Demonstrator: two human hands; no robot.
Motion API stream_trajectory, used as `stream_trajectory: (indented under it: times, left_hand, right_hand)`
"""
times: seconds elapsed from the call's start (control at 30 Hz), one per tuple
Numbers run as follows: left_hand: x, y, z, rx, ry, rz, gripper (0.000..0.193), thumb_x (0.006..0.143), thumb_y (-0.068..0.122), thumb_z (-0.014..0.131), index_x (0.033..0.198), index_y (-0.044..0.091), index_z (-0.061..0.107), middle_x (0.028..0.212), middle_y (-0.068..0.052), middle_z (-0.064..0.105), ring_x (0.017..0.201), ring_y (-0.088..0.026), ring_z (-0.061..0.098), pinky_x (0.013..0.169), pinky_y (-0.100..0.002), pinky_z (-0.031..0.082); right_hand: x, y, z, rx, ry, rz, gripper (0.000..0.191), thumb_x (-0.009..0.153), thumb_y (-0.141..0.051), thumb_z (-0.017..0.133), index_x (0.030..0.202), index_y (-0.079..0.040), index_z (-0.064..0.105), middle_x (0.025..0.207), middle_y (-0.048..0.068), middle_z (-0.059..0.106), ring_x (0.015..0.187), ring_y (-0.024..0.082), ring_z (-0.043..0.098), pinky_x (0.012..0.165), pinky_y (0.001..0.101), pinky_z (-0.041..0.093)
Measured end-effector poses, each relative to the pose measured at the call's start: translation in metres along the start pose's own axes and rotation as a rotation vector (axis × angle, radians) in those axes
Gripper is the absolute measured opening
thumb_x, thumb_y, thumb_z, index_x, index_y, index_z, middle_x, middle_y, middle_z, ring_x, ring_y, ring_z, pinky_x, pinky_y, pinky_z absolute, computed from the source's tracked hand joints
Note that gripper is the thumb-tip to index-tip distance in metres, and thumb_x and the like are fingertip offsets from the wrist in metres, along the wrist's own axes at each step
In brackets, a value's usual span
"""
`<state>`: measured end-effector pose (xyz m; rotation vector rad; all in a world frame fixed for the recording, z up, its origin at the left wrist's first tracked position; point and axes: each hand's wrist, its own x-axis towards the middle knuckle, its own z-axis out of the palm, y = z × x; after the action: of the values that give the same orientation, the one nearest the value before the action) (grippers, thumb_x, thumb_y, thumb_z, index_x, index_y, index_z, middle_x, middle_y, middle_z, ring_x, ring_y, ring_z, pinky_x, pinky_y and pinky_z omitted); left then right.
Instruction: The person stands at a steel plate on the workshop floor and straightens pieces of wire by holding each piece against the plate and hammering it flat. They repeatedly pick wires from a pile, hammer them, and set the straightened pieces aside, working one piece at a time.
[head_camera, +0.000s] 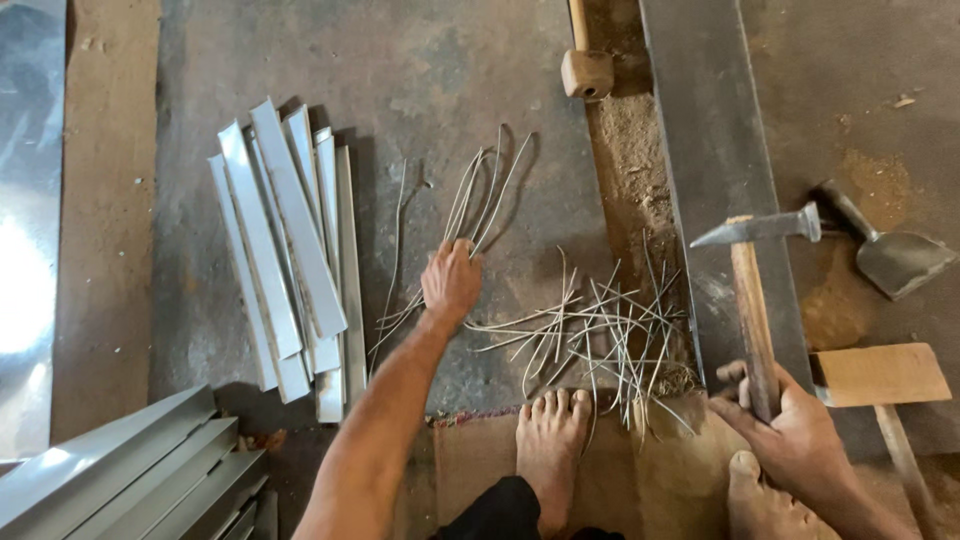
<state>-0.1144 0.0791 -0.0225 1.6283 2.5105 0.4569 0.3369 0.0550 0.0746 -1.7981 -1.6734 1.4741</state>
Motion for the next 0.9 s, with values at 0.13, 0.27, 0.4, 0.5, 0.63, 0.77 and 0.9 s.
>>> stream_trajectory:
  times: [0.13, 0.27, 0.4, 0.5, 0.63, 0.77, 0.9]
  left_hand:
    - [0.027, -0.012, 0.025, 0.114, -0.069, 0.016, 0.02, 0.089, 0.027, 0.067, 0.103, 0.012, 0.069, 0.108, -0.013, 0.069, 0.103, -0.039, 0.068, 0.084, -0.052, 0.055]
    - [0.044, -0.018, 0.035, 0.173, -0.216, -0.026, 0.013, 0.094, 0.018, 0.061, 0.099, 0.014, 0.073, 0.112, -0.012, 0.072, 0.103, -0.037, 0.07, 0.085, -0.049, 0.057]
    - [0.055, -0.037, -0.012, 0.023, -0.212, 0.165, 0.019, 0.1, 0.025, 0.063, 0.104, 0.009, 0.071, 0.106, -0.018, 0.074, 0.094, -0.041, 0.07, 0.084, -0.05, 0.056]
    - [0.059, -0.04, -0.084, -0.385, -0.248, 0.099, 0.022, 0.09, 0.014, 0.071, 0.111, 0.006, 0.065, 0.092, -0.015, 0.072, 0.082, -0.03, 0.074, 0.073, -0.042, 0.062]
    - [0.064, -0.017, -0.163, -0.667, -0.322, -0.082, 0.043, 0.089, 0.001, 0.067, 0.129, 0.004, 0.051, 0.085, -0.008, 0.065, 0.074, -0.019, 0.071, 0.062, -0.036, 0.064]
    - [0.063, 0.01, -0.191, -0.849, -0.289, -0.136, 0.042, 0.094, 0.0, 0.062, 0.134, 0.005, 0.052, 0.086, -0.008, 0.064, 0.072, -0.016, 0.068, 0.064, -0.035, 0.063]
    - [0.064, 0.031, -0.173, -1.096, -0.306, -0.251, 0.034, 0.096, 0.002, 0.062, 0.129, 0.006, 0.053, 0.09, -0.008, 0.066, 0.073, -0.018, 0.07, 0.066, -0.036, 0.065]
  right_hand:
    - [-0.006, 0.0, -0.005, -0.04, 0.019, 0.099, 0.041, 0.082, -0.026, 0.081, 0.113, -0.006, 0.063, 0.075, 0.007, 0.058, 0.065, 0.013, 0.053, 0.058, 0.031, 0.05]
    - [-0.012, 0.001, -0.012, -0.108, -0.037, 0.353, 0.041, 0.088, -0.034, 0.083, 0.112, -0.007, 0.064, 0.066, 0.011, 0.06, 0.051, 0.019, 0.053, 0.046, 0.0381, 0.047]
    - [-0.013, 0.019, -0.027, -0.136, -0.052, 0.49, 0.037, 0.09, -0.033, 0.083, 0.109, -0.005, 0.067, 0.066, 0.012, 0.064, 0.051, 0.021, 0.056, 0.047, 0.0389, 0.049]
    - [-0.013, 0.04, -0.036, -0.094, -0.012, 0.386, 0.033, 0.091, -0.03, 0.082, 0.103, -0.003, 0.066, 0.068, 0.012, 0.059, 0.057, 0.018, 0.052, 0.051, 0.0381, 0.048]
    - [-0.013, 0.06, -0.041, -0.149, 0.044, 0.211, 0.029, 0.09, -0.027, 0.082, 0.089, -0.002, 0.068, 0.069, 0.011, 0.057, 0.059, 0.017, 0.052, 0.055, 0.0379, 0.051]
    - [-0.017, 0.062, -0.047, -0.195, 0.041, 0.259, 0.027, 0.091, -0.027, 0.082, 0.089, -0.003, 0.069, 0.068, 0.012, 0.058, 0.057, 0.02, 0.053, 0.052, 0.0393, 0.051]
    - [-0.021, 0.057, -0.052, -0.377, 0.016, 0.411, 0.03, 0.092, -0.032, 0.082, 0.093, -0.004, 0.07, 0.069, 0.012, 0.064, 0.059, 0.022, 0.061, 0.06, 0.0387, 0.054]
